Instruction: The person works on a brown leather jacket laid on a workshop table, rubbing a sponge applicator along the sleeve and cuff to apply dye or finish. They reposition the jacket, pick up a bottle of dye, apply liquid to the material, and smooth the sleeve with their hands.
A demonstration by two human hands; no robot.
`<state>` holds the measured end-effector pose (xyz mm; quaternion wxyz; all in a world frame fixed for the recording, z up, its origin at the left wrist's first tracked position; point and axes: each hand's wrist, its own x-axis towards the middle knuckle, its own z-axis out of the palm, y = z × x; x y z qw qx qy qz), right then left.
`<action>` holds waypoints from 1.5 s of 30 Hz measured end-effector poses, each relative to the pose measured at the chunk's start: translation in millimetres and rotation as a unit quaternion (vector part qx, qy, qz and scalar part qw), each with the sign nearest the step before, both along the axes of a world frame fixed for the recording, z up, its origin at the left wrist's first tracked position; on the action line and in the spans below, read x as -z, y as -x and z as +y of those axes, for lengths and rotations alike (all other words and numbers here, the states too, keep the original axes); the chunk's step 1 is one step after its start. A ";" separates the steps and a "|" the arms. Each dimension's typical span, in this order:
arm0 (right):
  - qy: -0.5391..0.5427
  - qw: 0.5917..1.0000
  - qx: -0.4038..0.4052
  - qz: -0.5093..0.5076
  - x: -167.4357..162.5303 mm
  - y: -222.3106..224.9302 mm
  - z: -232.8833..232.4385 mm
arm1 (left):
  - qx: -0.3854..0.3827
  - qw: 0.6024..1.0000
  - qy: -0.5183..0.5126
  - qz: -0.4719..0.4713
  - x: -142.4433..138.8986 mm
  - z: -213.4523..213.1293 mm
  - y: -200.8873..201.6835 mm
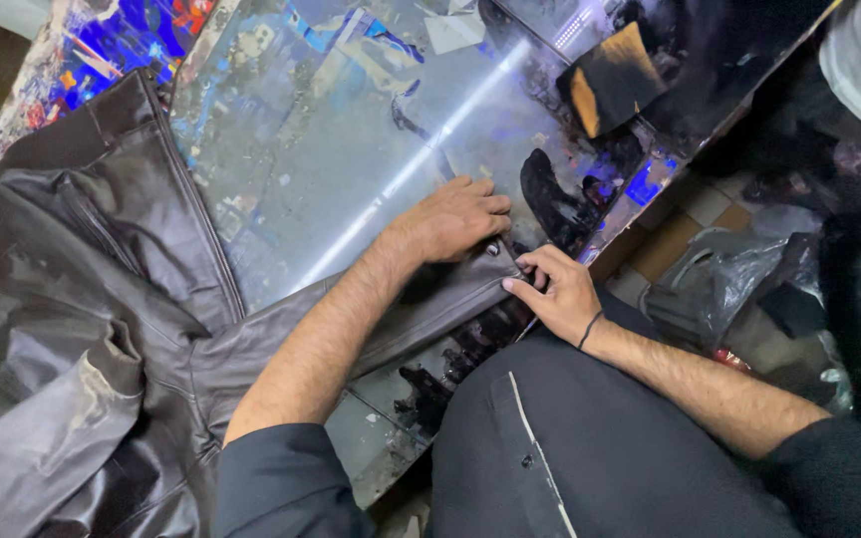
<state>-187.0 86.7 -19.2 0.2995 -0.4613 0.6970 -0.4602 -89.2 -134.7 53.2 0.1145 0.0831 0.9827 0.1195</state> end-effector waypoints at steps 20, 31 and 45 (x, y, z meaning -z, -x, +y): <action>0.059 0.993 -0.025 0.095 -4.0 -4.7 -10.2 | -0.484 0.811 -0.142 0.295 18.2 115.9 -44.2; 0.026 0.989 -0.132 0.065 -12.7 17.7 -16.3 | -0.523 0.799 -0.035 0.295 63.6 140.0 -55.6; 0.191 0.840 -0.503 0.066 -1.6 83.4 -155.7 | -0.708 0.670 -0.022 0.220 37.9 172.8 -17.8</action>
